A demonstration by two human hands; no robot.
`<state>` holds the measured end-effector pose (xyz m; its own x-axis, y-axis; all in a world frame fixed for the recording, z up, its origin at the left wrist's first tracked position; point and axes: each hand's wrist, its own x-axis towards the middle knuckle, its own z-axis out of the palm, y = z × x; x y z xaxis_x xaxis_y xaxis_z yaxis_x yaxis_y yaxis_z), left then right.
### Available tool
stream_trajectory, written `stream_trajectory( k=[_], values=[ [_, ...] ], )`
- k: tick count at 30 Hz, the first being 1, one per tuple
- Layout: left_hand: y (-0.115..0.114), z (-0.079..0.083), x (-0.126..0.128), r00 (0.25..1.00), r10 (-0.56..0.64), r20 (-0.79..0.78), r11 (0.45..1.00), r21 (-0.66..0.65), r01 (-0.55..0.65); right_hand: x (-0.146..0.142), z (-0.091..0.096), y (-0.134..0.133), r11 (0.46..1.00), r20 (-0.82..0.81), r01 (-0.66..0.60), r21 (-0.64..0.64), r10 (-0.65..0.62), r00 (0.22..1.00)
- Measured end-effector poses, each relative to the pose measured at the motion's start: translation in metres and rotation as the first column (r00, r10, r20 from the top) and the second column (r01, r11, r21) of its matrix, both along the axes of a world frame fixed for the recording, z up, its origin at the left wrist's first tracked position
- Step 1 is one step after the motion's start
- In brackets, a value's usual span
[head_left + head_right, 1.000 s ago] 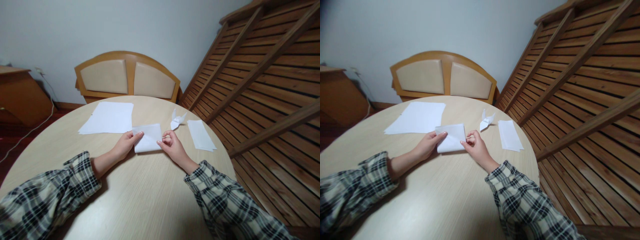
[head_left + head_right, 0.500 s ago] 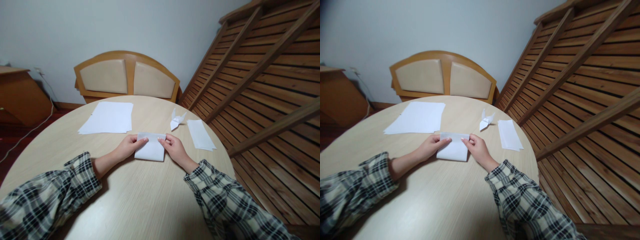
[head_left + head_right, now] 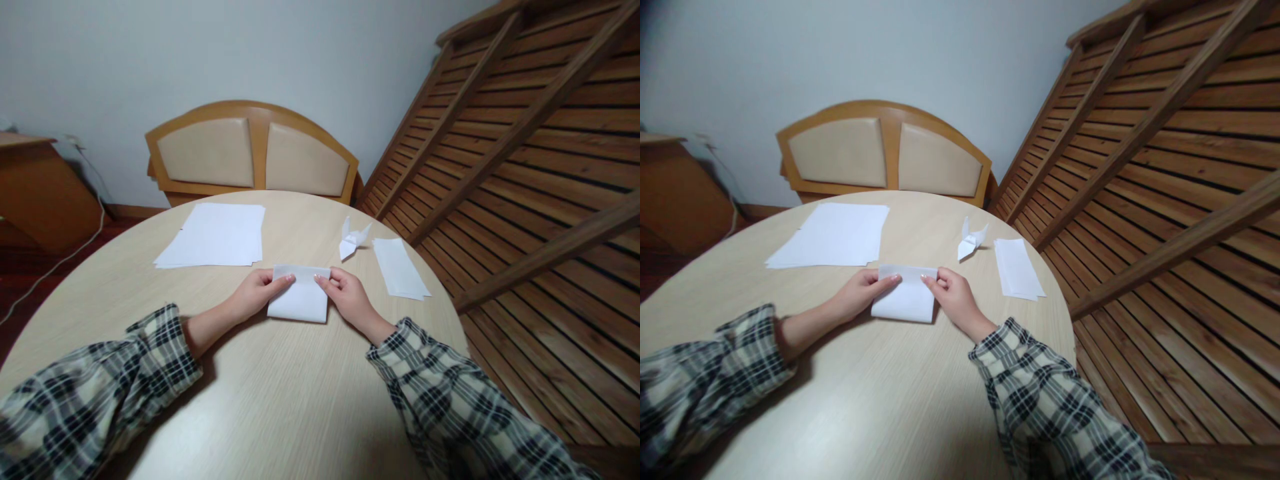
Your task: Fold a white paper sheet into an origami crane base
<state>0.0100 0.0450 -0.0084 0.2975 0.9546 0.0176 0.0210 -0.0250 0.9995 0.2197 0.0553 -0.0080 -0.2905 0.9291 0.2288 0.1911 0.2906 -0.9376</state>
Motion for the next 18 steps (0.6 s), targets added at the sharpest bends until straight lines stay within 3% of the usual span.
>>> stream_trajectory(
  k=[18],
  values=[
    [-0.0017, 0.0030, 0.0007, 1.000, 0.016, -0.009, 1.000, 0.002, -0.016, 0.0006, 0.0014, 0.0005, 0.999, 0.036, -0.004, 0.043, 0.002, 0.999]
  ],
)
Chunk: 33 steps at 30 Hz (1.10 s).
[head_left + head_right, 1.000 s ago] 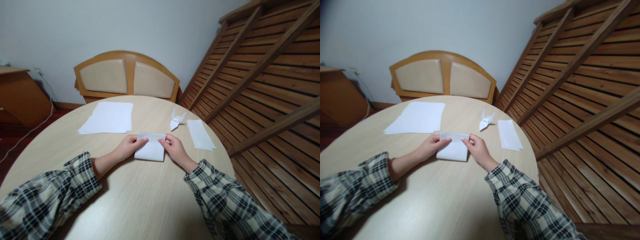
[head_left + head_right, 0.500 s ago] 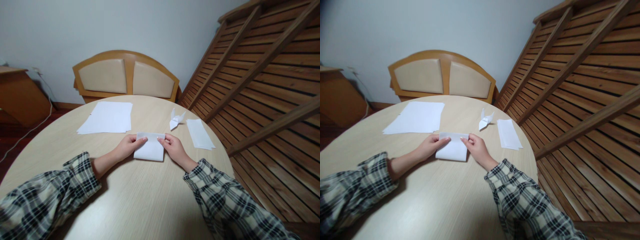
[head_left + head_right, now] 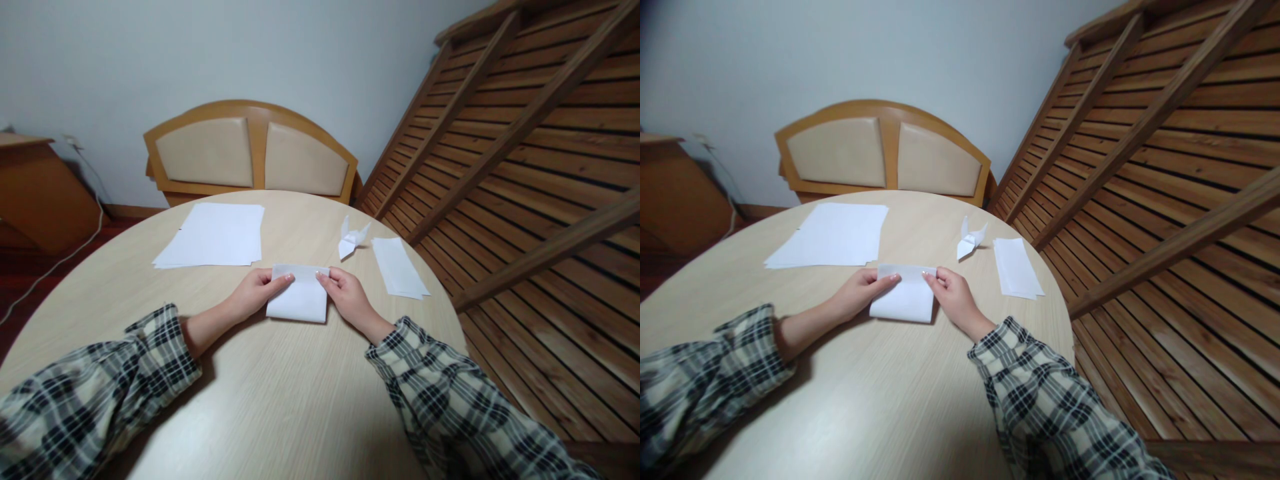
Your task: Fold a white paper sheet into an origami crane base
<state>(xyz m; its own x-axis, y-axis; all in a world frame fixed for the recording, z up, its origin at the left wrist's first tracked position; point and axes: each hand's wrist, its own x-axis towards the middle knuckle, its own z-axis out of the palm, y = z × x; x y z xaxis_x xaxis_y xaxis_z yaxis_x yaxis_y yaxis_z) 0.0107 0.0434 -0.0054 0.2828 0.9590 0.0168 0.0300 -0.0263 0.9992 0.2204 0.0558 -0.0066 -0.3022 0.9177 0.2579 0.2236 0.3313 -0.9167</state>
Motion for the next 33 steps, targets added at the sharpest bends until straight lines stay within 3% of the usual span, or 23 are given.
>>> stream_trajectory(
  k=[33],
  values=[
    [-0.0023, 0.0050, 0.0010, 0.999, 0.013, -0.043, 1.000, 0.005, -0.012, -0.0001, 0.0018, -0.0009, 1.000, 0.034, 0.012, 0.023, -0.013, 0.999]
  ],
)
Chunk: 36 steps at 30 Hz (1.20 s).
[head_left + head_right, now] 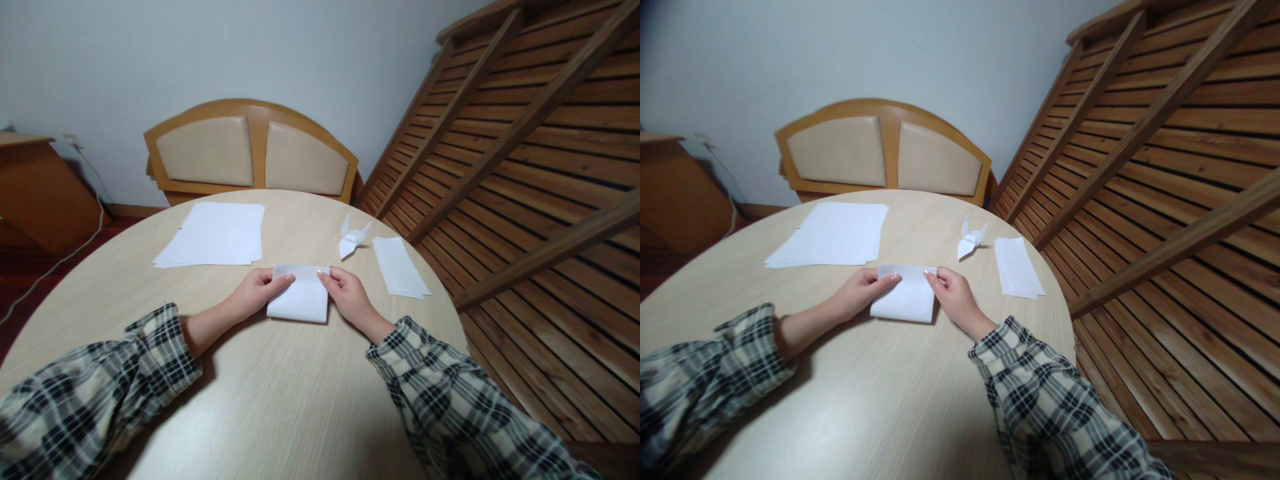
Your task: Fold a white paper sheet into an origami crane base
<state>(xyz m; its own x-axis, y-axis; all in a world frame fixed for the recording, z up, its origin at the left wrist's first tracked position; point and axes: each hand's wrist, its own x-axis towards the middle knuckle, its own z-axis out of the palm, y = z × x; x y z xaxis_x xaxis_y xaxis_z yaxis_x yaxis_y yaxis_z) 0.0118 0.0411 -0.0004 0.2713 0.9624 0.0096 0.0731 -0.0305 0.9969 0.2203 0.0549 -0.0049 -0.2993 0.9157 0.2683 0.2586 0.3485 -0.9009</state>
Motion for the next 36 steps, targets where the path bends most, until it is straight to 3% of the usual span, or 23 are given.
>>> stream_trajectory(
  k=[15, 27, 32, 36],
  values=[
    [0.0012, -0.0022, -0.0003, 1.000, -0.001, -0.002, 1.000, 0.004, 0.001, -0.0004, -0.0002, 0.0006, 1.000, -0.014, -0.011, 0.004, 0.011, 1.000],
    [0.0025, -0.0076, -0.0033, 0.999, 0.002, -0.046, 1.000, 0.031, 0.000, 0.0015, 0.0002, 0.0010, 0.997, -0.028, 0.009, 0.079, -0.007, 1.000],
    [0.0010, -0.0040, -0.0015, 0.999, 0.040, -0.012, 0.999, 0.008, -0.040, 0.0011, 0.0001, 0.0008, 0.998, -0.040, -0.015, 0.064, 0.018, 0.999],
    [0.0049, -0.0064, -0.0018, 0.987, 0.127, 0.094, 0.992, -0.039, -0.124, 0.0011, -0.0030, 0.0020, 0.999, -0.139, -0.039, -0.017, 0.036, 0.990]
  ],
)
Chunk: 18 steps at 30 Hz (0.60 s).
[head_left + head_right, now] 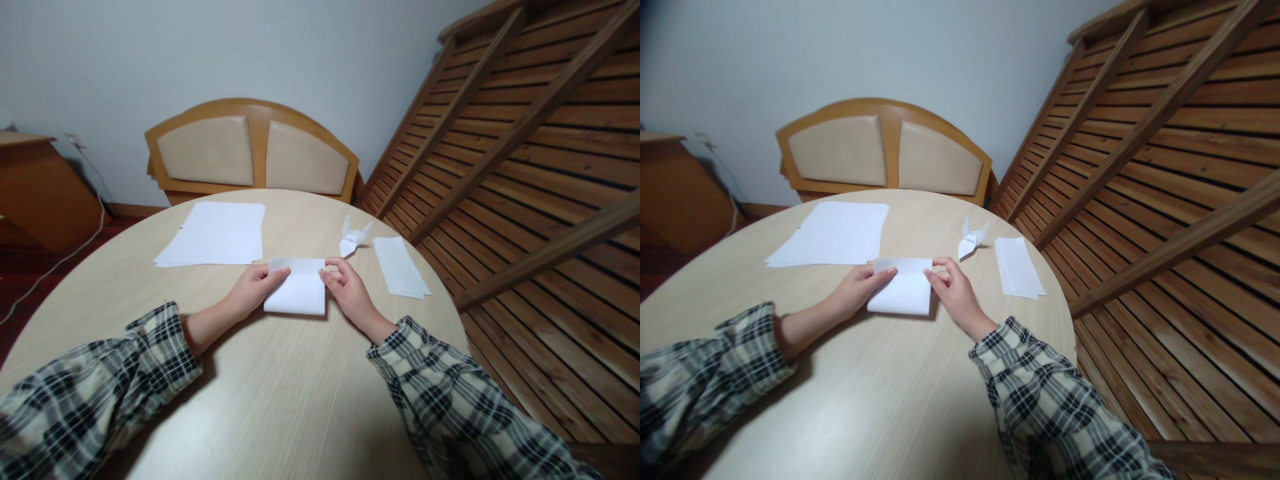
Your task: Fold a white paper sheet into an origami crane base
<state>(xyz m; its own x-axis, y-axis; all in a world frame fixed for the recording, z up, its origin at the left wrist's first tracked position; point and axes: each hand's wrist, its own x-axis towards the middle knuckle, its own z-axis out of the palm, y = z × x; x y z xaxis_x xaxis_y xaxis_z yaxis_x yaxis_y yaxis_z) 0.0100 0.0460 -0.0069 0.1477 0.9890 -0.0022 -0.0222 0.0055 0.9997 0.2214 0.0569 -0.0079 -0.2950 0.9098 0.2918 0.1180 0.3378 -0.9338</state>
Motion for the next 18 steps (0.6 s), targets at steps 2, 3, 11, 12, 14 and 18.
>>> stream_trajectory(
  k=[2, 3, 11, 12, 14, 18],
  values=[
    [0.0034, -0.0022, -0.0007, 0.994, 0.062, 0.086, 0.998, -0.029, -0.060, -0.0005, 0.0002, -0.0002, 1.000, -0.040, -0.003, -0.007, 0.003, 0.999],
    [0.0050, -0.0030, -0.0010, 0.987, 0.092, 0.128, 0.995, -0.044, -0.087, -0.0010, 0.0010, -0.0006, 1.000, -0.040, -0.010, 0.005, 0.010, 0.999],
    [0.0105, -0.0037, -0.0025, 0.943, 0.212, 0.256, 0.977, -0.079, -0.198, -0.0044, 0.0056, -0.0073, 0.989, 0.019, -0.149, -0.025, 0.150, 0.989],
    [0.0106, -0.0038, -0.0026, 0.942, 0.219, 0.256, 0.975, -0.080, -0.205, -0.0043, 0.0051, -0.0077, 0.990, 0.027, -0.141, -0.027, 0.142, 0.990],
    [0.0102, -0.0036, -0.0025, 0.938, 0.232, 0.256, 0.972, -0.080, -0.219, -0.0041, 0.0040, -0.0080, 0.992, 0.031, -0.120, -0.035, 0.121, 0.992],
    [0.0085, -0.0004, -0.0006, 0.930, 0.249, 0.269, 0.968, -0.098, -0.230, -0.0040, 0.0033, -0.0083, 0.992, 0.012, -0.123, -0.041, 0.124, 0.992]
  ],
)
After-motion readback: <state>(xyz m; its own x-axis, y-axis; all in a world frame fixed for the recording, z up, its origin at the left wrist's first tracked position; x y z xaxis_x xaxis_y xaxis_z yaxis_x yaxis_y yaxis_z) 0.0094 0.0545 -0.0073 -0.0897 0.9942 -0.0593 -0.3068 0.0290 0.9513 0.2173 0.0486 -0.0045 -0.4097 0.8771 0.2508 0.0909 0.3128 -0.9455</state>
